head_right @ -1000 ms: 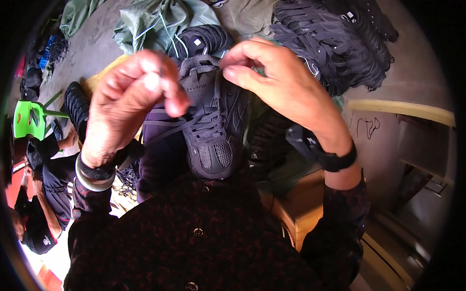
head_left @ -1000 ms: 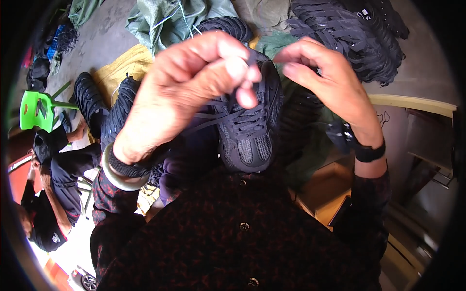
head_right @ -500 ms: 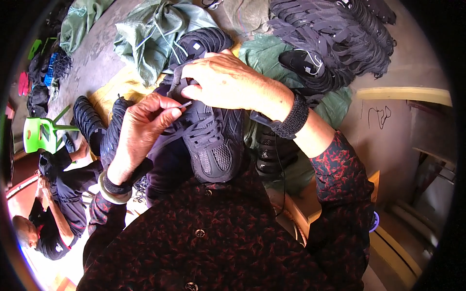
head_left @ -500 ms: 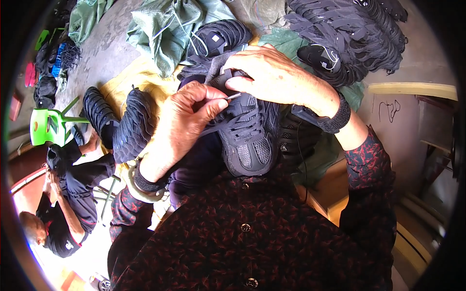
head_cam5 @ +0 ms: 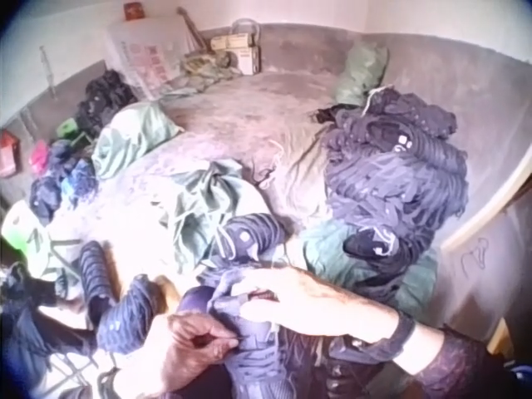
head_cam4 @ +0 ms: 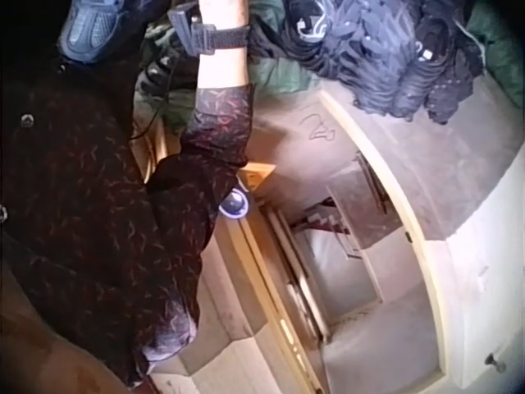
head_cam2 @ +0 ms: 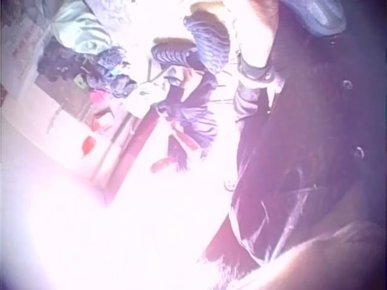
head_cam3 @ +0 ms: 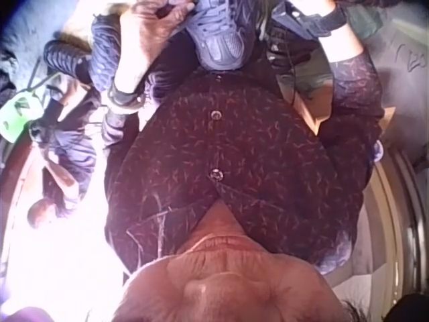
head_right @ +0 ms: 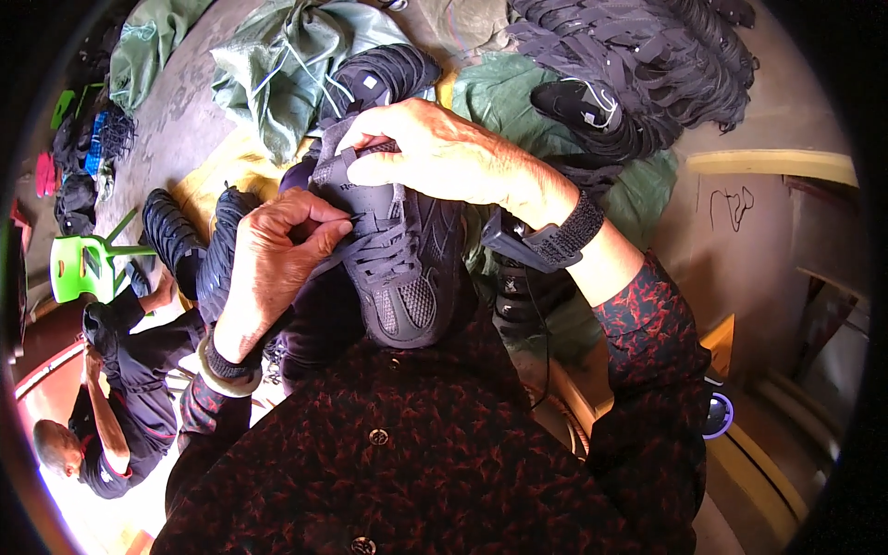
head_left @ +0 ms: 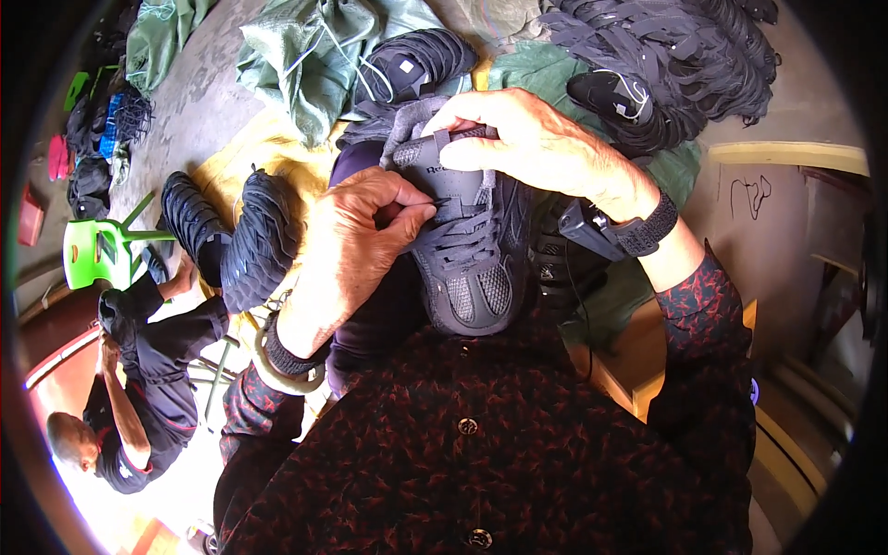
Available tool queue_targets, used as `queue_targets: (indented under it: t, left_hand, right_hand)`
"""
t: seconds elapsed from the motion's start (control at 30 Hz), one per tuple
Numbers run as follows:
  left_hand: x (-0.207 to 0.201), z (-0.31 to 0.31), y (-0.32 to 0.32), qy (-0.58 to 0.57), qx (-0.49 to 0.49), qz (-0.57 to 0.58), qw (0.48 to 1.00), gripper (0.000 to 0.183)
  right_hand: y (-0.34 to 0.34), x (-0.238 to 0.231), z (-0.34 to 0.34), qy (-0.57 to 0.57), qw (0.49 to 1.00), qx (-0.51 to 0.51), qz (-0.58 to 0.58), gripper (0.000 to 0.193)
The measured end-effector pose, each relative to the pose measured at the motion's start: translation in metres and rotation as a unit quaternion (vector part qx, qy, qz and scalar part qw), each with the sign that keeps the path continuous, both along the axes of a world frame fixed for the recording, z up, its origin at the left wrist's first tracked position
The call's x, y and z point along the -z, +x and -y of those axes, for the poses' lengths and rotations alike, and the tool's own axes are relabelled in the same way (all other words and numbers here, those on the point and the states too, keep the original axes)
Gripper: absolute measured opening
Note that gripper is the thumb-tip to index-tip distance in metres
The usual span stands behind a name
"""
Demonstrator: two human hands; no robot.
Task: Lacing and organizing black athletic shoe uppers in a manufacturing workshop.
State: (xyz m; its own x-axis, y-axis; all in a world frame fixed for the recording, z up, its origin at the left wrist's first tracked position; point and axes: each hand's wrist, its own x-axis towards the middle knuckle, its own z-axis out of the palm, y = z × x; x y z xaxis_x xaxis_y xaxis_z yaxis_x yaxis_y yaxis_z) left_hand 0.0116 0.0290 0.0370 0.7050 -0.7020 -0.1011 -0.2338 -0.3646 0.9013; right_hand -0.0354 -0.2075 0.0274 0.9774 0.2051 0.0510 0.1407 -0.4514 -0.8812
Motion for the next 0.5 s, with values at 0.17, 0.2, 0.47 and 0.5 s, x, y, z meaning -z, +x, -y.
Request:
queue_targets:
  t: [0.17,0.2,0.47,0.5]
  left_hand:
    - [-0.012,0.007,0.008,0.057,0.069,0.04,0.995,0.006]
    - [-0.014,0.009,0.009,0.058,0.071,0.041,0.995,0.006]
    - [-0.018,0.013,0.017,0.098,0.132,0.033,0.986,0.007]
    - [-0.015,0.013,0.014,0.112,0.135,0.024,0.984,0.007]
  right_hand:
    - [-0.004,-0.001,0.001,0.054,0.998,0.0,-0.033,0.037]
    - [-0.005,-0.001,0.001,0.046,0.999,0.002,-0.022,0.037]
    - [-0.012,-0.005,0.0,0.062,0.997,0.02,-0.052,0.041]
    - [-0.012,-0.005,-0.002,0.065,0.996,0.029,-0.047,0.04]
